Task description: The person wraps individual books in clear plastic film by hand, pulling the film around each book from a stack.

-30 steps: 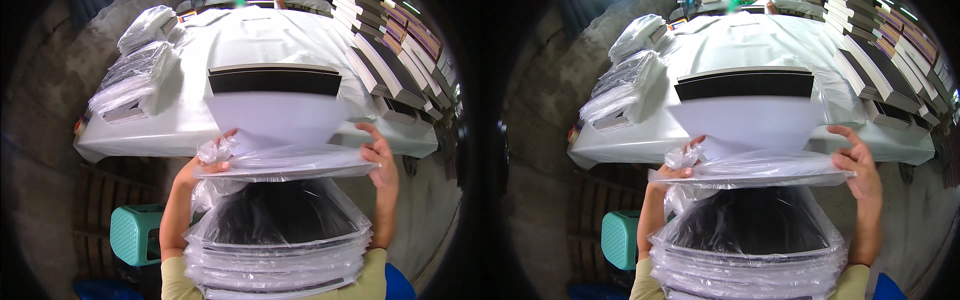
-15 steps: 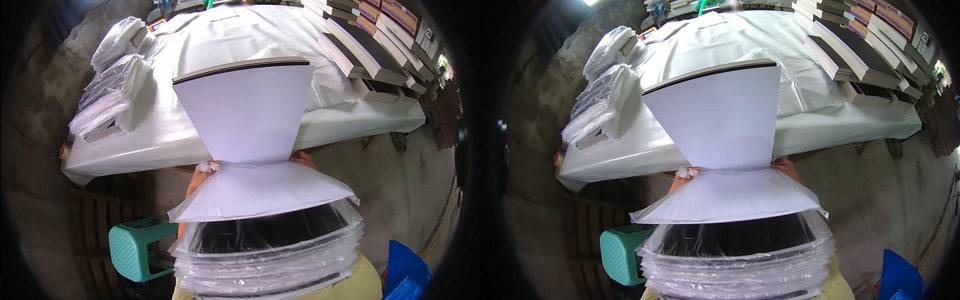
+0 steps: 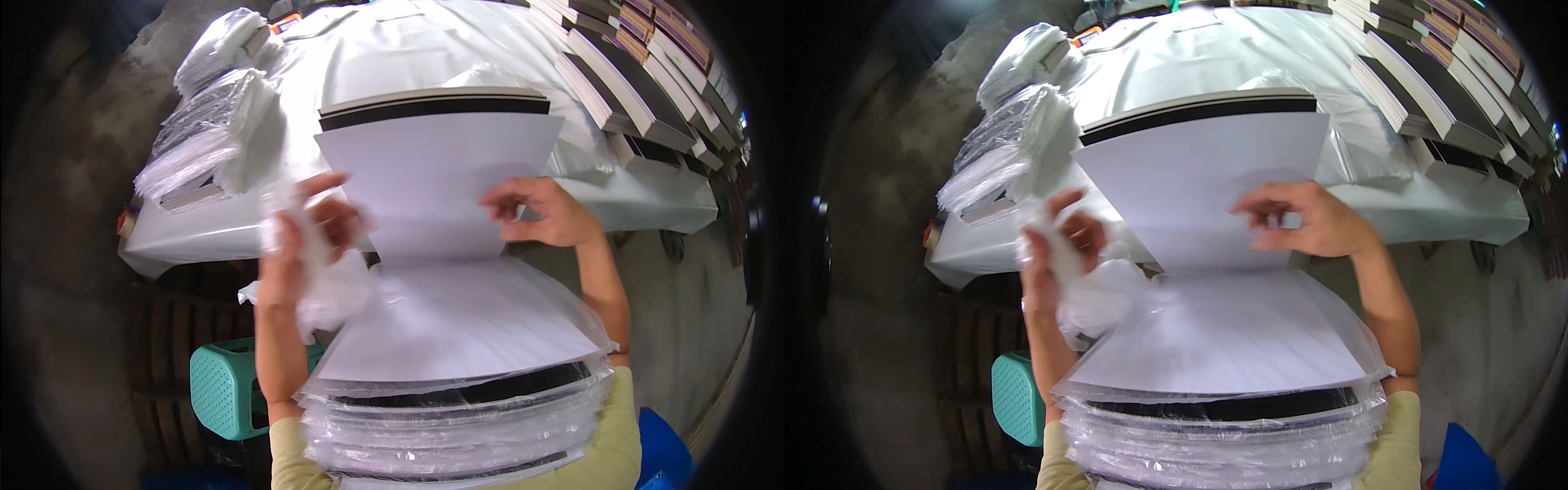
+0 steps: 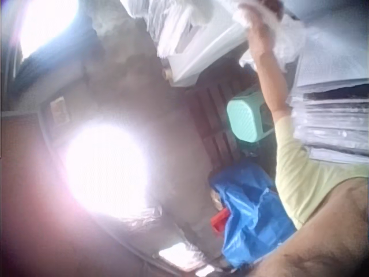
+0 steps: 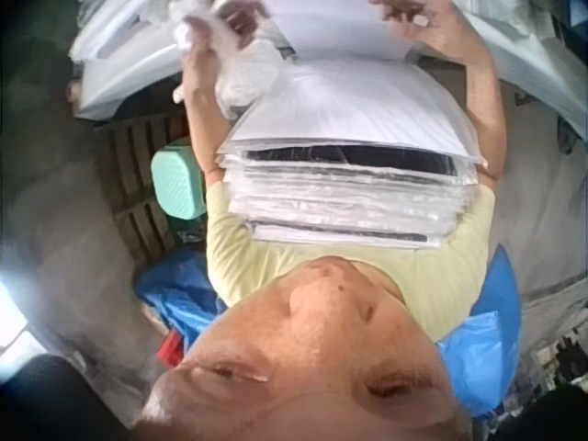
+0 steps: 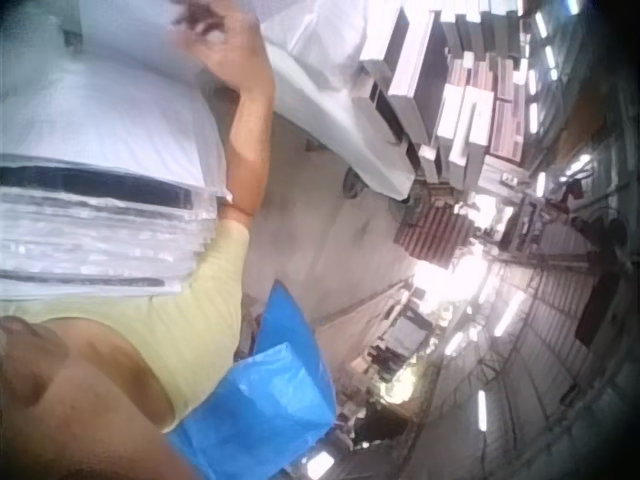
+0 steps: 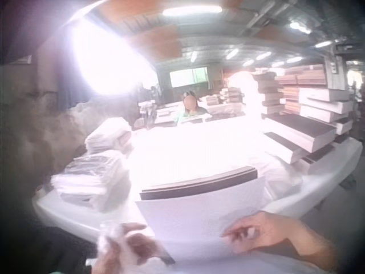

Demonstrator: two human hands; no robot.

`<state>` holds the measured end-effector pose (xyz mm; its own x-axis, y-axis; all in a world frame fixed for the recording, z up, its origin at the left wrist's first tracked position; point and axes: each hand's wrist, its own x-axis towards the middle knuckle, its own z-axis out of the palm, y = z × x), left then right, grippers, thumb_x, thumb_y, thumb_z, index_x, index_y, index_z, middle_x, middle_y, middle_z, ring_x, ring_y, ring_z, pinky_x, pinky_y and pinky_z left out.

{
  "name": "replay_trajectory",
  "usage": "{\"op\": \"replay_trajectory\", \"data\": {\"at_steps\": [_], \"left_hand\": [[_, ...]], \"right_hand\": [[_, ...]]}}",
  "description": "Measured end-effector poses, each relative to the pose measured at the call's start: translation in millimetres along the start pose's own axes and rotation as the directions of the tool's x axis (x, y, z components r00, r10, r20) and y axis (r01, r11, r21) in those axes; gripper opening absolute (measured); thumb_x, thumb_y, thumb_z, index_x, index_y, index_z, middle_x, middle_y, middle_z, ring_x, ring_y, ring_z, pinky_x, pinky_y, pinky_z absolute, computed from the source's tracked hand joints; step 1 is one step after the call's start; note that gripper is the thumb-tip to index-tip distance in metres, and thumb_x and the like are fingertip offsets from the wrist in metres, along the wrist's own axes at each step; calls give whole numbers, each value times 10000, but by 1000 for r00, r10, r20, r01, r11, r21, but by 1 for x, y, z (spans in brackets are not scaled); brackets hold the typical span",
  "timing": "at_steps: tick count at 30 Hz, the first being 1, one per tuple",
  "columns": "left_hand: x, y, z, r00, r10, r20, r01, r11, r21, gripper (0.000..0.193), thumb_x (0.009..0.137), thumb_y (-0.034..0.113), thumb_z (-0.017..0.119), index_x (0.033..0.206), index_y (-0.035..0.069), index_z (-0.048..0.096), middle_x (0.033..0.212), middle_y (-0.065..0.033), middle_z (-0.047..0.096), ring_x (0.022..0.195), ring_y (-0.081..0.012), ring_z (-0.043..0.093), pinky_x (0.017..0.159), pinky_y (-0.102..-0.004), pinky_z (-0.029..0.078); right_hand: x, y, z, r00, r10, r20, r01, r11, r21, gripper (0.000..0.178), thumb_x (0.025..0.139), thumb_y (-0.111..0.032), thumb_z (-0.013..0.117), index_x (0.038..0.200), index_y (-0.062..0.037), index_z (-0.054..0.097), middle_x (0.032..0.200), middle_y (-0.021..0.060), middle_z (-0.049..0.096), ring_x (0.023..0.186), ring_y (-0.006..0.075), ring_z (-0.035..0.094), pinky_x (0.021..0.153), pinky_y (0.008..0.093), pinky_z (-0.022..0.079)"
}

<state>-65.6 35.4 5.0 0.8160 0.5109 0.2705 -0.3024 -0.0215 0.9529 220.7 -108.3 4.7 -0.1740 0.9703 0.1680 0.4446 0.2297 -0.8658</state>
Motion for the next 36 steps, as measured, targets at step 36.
{"op": "replay_trajectory", "data": {"at_steps": [36], "left_hand": [[42,-41,58,939,-199,-279,106,943,-316,407,731,156,681,1075,26,508,1014,-60,546,963,-168,489,858,-302,367]], "right_hand": [[58,-27,49,886,83,-456,287,674,681,327,685,-55,702,981,-49,563,788,20,599,738,76,554,714,217,458]]}}
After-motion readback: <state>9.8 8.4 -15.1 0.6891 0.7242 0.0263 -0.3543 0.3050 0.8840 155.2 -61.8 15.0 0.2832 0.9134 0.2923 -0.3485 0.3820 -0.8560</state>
